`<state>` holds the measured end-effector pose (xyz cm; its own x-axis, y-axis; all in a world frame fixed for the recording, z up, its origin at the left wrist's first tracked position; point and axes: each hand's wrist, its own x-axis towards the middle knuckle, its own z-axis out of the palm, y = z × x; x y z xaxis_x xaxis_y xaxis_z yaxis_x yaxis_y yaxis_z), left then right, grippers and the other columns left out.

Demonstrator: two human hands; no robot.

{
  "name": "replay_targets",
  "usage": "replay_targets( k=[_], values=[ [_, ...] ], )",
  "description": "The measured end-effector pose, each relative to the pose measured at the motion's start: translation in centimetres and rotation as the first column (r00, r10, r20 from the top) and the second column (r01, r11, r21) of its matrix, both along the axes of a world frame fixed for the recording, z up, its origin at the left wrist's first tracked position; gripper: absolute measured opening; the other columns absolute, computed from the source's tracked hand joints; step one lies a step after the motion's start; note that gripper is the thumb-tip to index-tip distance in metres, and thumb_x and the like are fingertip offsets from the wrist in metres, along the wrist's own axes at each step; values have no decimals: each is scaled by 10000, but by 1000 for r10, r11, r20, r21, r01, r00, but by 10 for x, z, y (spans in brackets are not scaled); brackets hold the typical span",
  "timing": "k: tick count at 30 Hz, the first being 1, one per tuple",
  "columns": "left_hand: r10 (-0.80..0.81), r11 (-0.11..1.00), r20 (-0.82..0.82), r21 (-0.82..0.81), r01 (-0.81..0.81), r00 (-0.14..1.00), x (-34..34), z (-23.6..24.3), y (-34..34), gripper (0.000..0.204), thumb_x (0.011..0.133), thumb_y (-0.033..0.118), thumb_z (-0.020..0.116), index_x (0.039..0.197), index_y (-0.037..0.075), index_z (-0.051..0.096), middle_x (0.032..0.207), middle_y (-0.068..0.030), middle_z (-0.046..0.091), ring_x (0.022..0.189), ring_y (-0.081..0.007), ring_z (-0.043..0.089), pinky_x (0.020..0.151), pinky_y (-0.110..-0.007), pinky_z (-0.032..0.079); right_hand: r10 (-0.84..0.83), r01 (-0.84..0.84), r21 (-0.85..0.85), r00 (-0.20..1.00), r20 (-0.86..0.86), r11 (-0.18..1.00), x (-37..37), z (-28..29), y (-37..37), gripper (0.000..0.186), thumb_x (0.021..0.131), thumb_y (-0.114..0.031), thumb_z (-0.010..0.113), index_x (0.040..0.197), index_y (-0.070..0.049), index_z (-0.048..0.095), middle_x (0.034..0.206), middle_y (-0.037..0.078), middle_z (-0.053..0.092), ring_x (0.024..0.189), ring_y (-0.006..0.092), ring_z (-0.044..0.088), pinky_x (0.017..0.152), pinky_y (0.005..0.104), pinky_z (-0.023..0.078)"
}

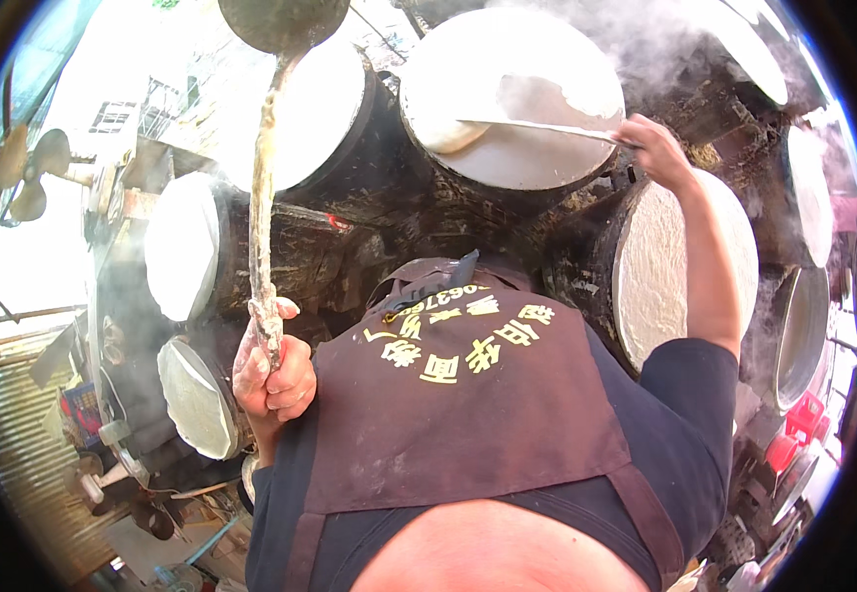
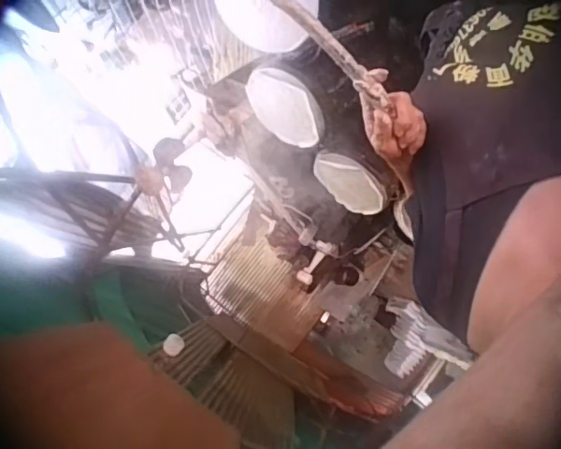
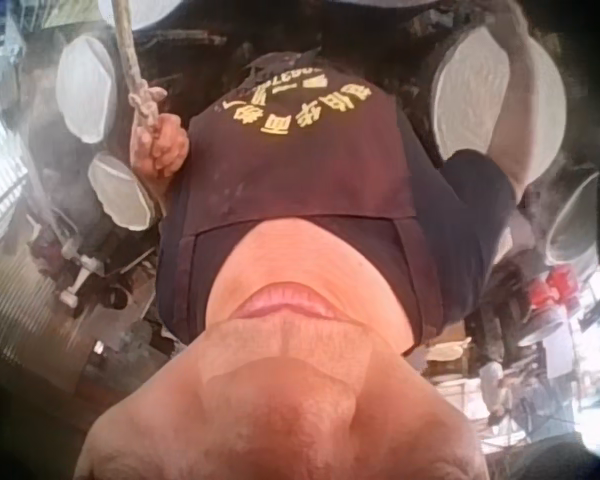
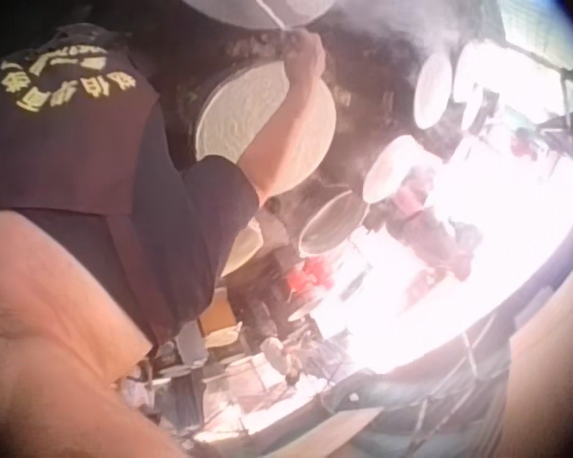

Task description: The person ladles batter onto multiple hot griddles, spreads it into thin circles, and flips the crepes as they cook. Finished crepes are removed and stacked while new batter is applied to continue the cycle.

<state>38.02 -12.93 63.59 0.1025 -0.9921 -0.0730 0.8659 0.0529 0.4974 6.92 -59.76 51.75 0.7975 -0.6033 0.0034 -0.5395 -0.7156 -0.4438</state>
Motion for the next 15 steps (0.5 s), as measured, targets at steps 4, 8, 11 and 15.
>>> replay_targets(
  k=[4, 8, 11, 15],
  values=[
    [-41, 999, -2, -16, 41, 999, 15, -14, 4, 505, 986, 172, 480, 1415, 78, 231, 595, 6, 353, 341, -26, 257, 265, -183, 272, -234, 214, 153, 964, 129, 965, -83, -8, 47, 374, 775, 116, 482, 1049, -70, 655, 929, 49, 612, 835, 166, 572, 726, 306, 448],
    [-6, 1000, 35, 30, 5, 999, 15, -25, 2, 499, 994, 194, 474, 1422, 92, 239, 605, 12, 346, 345, -22, 237, 265, -183, 253, -516, 252, 675, 827, 221, 693, -26, -54, 115, 480, 829, 26, 548, 1280, -135, 518, 907, 31, 607, 709, 103, 541, 629, 265, 480],
    [-24, 996, 45, 86, 20, 999, 15, -24, -10, 503, 982, 210, 495, 1399, 52, 262, 595, 18, 332, 360, -6, 230, 269, -172, 244, -606, 94, 887, 762, 228, 451, 74, -78, 184, 569, 883, -44, 572, 1413, -178, 416, 783, 3, 577, 537, 56, 473, 488, 235, 463],
    [-72, 991, 11, 113, 71, 997, 46, -11, -20, 535, 980, 210, 497, 1415, 19, 251, 592, 23, 321, 365, 2, 224, 271, -168, 246, -651, 193, 793, 695, 305, 578, 205, -130, 217, 472, 895, -109, 529, 1361, -128, 457, 790, 138, 633, 595, 221, 603, 575, 349, 507]
  ],
)
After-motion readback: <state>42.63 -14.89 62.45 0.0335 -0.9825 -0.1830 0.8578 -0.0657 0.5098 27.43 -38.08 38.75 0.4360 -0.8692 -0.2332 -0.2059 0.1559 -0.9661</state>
